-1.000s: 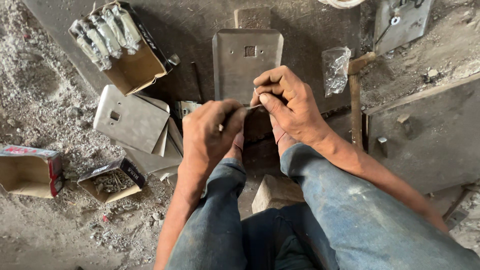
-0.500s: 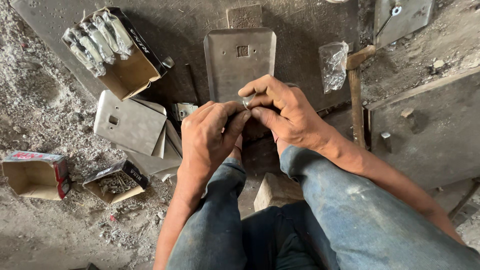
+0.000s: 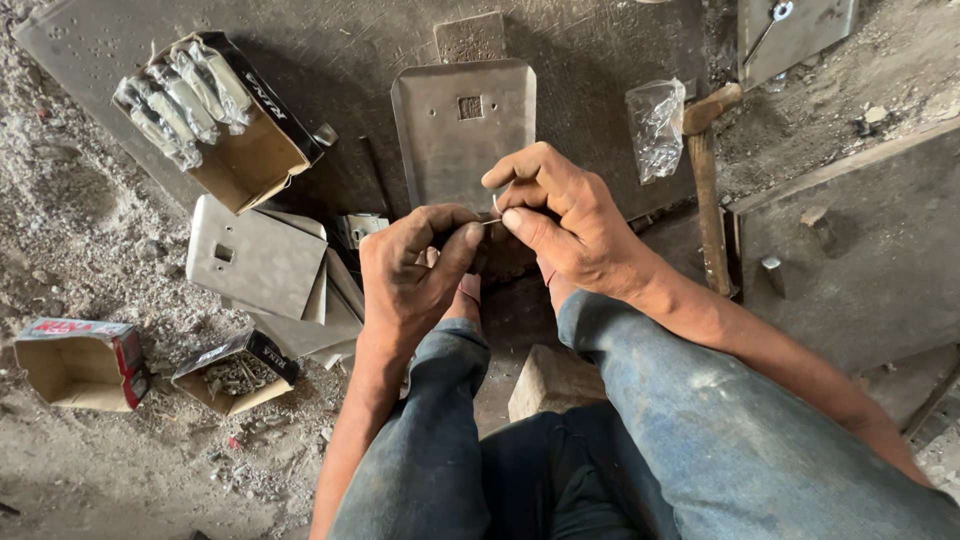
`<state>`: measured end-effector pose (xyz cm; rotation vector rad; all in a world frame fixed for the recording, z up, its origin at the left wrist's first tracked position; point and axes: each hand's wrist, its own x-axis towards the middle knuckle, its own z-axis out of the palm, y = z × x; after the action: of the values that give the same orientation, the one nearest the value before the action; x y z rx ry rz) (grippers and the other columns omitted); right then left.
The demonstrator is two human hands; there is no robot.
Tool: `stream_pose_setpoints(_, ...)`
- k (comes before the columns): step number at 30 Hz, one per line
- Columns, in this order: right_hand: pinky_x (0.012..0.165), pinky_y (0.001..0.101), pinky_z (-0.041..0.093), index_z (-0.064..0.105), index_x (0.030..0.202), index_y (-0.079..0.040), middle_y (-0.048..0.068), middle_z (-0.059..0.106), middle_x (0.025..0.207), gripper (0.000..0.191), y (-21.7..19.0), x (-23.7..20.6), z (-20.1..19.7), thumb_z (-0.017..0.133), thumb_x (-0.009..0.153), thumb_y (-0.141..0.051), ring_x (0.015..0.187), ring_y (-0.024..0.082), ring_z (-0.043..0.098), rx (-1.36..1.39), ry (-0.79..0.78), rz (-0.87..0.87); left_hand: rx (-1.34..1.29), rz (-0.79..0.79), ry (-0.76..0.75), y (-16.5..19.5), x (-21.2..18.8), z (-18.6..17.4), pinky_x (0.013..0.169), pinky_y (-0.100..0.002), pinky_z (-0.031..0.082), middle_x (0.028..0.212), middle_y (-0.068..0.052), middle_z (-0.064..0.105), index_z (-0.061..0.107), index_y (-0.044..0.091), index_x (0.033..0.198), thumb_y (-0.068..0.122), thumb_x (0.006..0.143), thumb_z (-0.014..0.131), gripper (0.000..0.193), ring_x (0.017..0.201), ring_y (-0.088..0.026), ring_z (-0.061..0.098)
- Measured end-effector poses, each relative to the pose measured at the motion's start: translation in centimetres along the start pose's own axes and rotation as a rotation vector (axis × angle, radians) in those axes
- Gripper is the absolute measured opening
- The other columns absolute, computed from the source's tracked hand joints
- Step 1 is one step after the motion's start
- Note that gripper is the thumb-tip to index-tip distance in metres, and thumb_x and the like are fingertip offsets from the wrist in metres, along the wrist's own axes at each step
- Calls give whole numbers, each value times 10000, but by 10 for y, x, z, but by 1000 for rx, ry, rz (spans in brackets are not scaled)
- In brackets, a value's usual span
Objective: The person assembles a lock mechanism into a metal plate by hand, then uses a hammer to secure it. They repeat the process with a second plate, inserting a key and testing the lock before hammering it into place.
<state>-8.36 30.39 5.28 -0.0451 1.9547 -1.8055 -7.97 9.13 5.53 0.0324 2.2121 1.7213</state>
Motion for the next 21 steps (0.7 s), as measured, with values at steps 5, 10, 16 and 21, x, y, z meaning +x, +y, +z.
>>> stream_pose_setpoints(5, 863, 275, 569, 543, 1330, -34, 81, 739, 1012, 292, 0, 2, -3, 568, 1039, -20, 1012, 124, 726, -31, -38, -31, 161, 167, -40, 8, 3, -7, 634, -283, 557, 836, -73, 736, 704, 30, 1006, 98, 951, 777, 114, 716, -151, 715)
stream_pose_setpoints(10, 770, 268, 560, 551, 1337, -56, 89, 767, 987, 326, -6, 3, -1, 605, 1019, -6, 915, 121, 730, -69, -54, -7, 295, 299, -19, 13, 7, -5, 642, -348, 536, 837, -84, 714, 692, 38, 979, 111, 931, 805, 143, 725, -239, 693)
stream_pose_setpoints(16, 749, 272, 551, 540, 1366, -72, 86, 748, 963, 357, -9, 4, 2, 604, 1021, -9, 868, 120, 704, -55, -108, -19, 244, 231, 4, 8, 5, -3, 648, -338, 547, 848, -88, 717, 695, 35, 979, 99, 957, 782, 111, 731, -231, 706)
stream_pose_setpoints(21, 690, 253, 524, 524, 1372, -70, 48, 741, 966, 441, -6, 6, 6, 537, 941, 17, 820, 77, 686, -63, -127, -14, 174, 141, 11, -1, 4, -1, 661, -302, 576, 864, -88, 737, 703, 30, 974, 118, 958, 780, 118, 755, -203, 746)
